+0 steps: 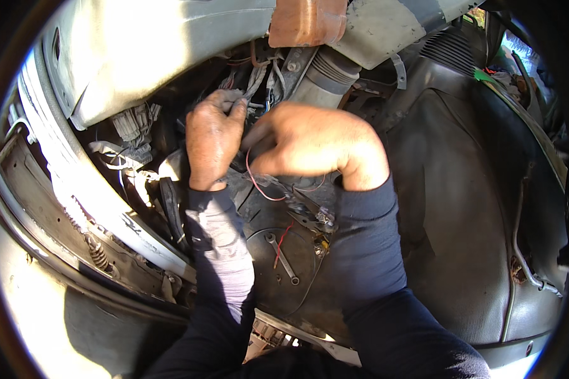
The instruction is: The person works on the wiring under the dashboard of a truck, using pliers and a screwdriver to strip and connect wires. They then walk to a parts counter, handle a metal component, and return to the truck to continue the wiring work.
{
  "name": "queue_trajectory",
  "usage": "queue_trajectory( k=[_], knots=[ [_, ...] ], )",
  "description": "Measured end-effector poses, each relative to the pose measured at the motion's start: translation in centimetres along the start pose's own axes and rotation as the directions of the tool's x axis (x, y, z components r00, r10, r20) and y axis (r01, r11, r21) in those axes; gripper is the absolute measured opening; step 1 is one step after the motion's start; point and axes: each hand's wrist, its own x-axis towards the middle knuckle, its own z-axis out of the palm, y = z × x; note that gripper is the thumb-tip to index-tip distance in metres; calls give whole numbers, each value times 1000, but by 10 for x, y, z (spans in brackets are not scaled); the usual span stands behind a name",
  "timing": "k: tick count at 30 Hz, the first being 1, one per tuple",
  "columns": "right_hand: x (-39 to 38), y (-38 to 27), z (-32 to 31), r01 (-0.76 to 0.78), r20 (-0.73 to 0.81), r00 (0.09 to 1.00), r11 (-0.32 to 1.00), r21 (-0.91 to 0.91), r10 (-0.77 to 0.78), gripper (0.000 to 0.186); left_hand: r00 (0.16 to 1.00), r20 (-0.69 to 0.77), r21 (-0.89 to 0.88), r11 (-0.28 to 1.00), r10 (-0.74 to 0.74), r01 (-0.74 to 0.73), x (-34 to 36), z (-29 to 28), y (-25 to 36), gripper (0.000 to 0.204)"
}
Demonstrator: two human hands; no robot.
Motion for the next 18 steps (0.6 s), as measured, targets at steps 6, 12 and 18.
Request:
queue_trajectory(
  k=[6, 12, 18],
  knots=[
    [10, 50, 7, -299, -469, 853, 951, -82, 228, 29, 957, 290, -47, 999, 24, -11, -4, -9, 4, 30],
    [33, 43, 33, -395, -608, 727, 919, 9, 319, 31, 980, 161, 406, 913, -120, 45, -13, 27, 15, 42],
    [34, 52, 34, -357, -596, 751, 934, -5, 284, 32, 983, 180, -80, 995, -37, 53, -3, 20, -9, 25]
  ],
)
